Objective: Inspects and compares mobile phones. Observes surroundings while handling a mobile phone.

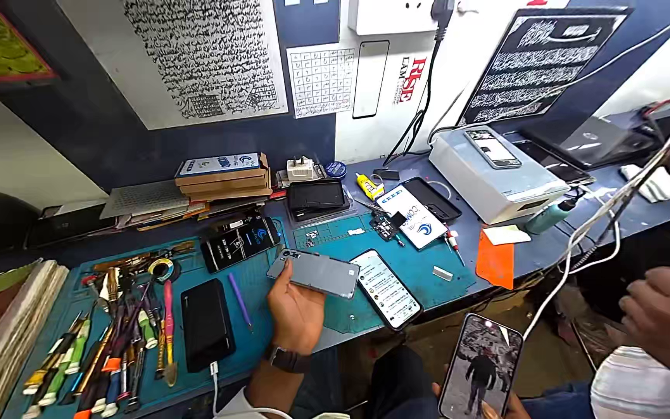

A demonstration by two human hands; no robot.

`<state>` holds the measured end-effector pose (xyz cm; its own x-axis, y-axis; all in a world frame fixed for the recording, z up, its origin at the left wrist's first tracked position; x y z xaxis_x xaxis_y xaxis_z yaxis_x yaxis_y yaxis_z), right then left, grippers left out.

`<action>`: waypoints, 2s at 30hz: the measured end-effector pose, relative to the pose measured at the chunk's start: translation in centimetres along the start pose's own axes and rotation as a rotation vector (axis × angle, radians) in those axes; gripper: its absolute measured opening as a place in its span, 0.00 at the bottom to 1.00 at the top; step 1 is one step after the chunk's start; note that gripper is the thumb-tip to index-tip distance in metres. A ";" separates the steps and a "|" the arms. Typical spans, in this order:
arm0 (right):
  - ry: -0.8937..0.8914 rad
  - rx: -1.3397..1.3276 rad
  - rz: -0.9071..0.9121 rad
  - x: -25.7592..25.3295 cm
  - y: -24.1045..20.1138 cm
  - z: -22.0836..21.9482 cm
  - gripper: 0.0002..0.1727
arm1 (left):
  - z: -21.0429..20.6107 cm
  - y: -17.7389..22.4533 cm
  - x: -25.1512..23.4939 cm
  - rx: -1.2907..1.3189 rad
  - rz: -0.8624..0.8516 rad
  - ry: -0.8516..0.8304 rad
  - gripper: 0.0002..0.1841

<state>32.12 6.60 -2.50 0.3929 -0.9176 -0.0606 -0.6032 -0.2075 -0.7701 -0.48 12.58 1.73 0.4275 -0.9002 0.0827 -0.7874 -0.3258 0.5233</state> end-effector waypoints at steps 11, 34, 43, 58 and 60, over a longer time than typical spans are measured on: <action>0.075 -0.034 0.021 0.0 0.2 -1.2 0.40 | -2.6 -3.6 -7.4 0.005 -0.007 -0.088 0.33; 0.014 0.034 0.073 0.8 -0.8 -2.8 0.40 | -1.8 -2.3 -3.3 -0.216 0.248 -0.007 0.37; -0.015 0.061 0.092 0.9 -1.3 -2.8 0.38 | -0.4 -2.5 0.6 -0.508 0.131 -0.310 0.23; -0.176 0.041 0.043 0.3 -1.6 -3.3 0.40 | 2.8 -4.8 3.9 -0.997 -0.050 -0.622 0.15; -0.203 0.065 0.051 0.2 -1.5 -3.3 0.41 | 2.8 -4.8 3.9 -1.033 -0.060 -0.631 0.14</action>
<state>30.81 5.64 0.74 0.4986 -0.8379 -0.2220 -0.5826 -0.1343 -0.8016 3.74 9.77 -2.88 -0.0675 -0.9679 -0.2420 0.0753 -0.2468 0.9661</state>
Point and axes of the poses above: each hand's wrist, its own x-axis away from the middle knuckle, its own z-axis out of the back of the hand, y = z × x, the point moved 4 cm from there along -x, towards the middle knuckle, and after that the axes turned 15 degrees about -y, right-handed, at the moved point
